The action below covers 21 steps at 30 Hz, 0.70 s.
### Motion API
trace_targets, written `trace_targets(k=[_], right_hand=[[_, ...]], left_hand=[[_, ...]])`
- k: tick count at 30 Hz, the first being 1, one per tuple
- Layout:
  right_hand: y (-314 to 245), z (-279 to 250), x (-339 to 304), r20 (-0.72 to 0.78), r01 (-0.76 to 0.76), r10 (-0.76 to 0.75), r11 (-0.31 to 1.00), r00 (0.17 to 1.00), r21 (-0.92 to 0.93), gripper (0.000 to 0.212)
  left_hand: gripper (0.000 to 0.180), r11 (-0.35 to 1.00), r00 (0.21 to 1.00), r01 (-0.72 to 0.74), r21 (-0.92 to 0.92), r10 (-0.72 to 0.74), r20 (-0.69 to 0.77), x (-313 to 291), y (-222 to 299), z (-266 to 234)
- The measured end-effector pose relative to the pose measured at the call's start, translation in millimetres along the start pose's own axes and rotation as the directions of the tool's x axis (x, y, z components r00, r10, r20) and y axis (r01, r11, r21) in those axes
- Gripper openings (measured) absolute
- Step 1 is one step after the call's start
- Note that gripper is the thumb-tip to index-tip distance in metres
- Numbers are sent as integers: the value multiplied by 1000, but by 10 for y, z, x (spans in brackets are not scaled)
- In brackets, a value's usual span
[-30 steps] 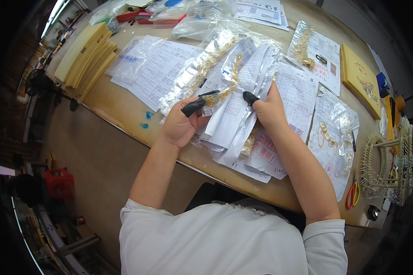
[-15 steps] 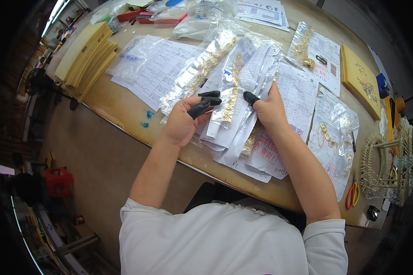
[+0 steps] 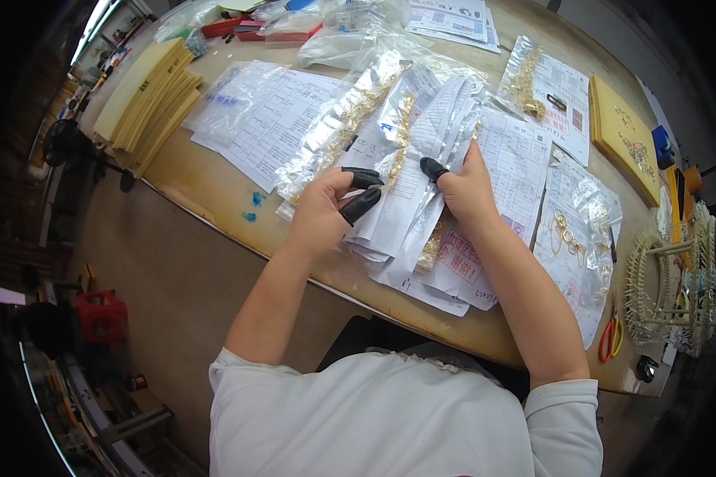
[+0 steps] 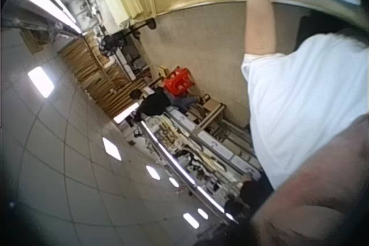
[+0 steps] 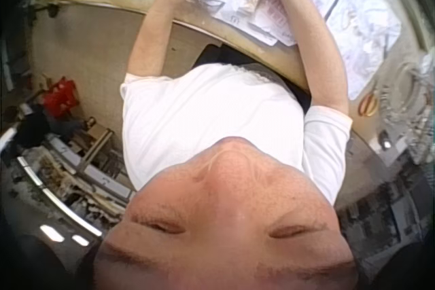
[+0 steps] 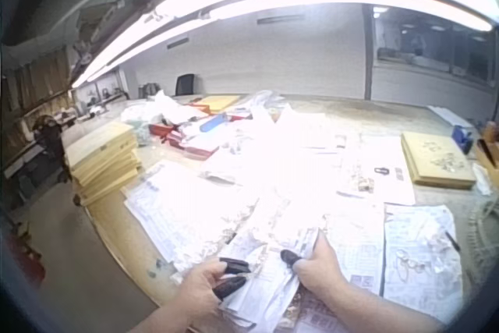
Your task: The person scrapes small gold components using a handheld tool on a metal holder. Then, the person sets the tool down, sorts through bags of gold pieces and paperwork, and holds up a paper document with attached components.
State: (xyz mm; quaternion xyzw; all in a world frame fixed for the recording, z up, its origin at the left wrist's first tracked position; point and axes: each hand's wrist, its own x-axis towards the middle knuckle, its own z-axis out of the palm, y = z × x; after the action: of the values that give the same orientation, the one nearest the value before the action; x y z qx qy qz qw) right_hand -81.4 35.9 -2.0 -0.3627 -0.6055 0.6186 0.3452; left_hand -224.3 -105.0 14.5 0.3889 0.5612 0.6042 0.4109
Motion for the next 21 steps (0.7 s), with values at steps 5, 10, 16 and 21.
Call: trace_targets(k=[5,10,16,21], right_hand=[[69,-26,19,-37,32,-31,999,999,4,52],[33,-3,3,-29,16,-15,1000,999,23,53],[68,-19,28,-35,19,-19,1000,999,11,53],[64,-10,28,-36,18,-18,1000,999,17,53]], left_hand=[[25,999,999,39,10,-39,20,-23,39,-27],[23,996,998,69,57,-69,-6,-22,-16,-80],[36,971,994,14,-238,-40,-103,-47,-148,-36],[24,956,970,-142,-256,82,-229,-78,-230,6]])
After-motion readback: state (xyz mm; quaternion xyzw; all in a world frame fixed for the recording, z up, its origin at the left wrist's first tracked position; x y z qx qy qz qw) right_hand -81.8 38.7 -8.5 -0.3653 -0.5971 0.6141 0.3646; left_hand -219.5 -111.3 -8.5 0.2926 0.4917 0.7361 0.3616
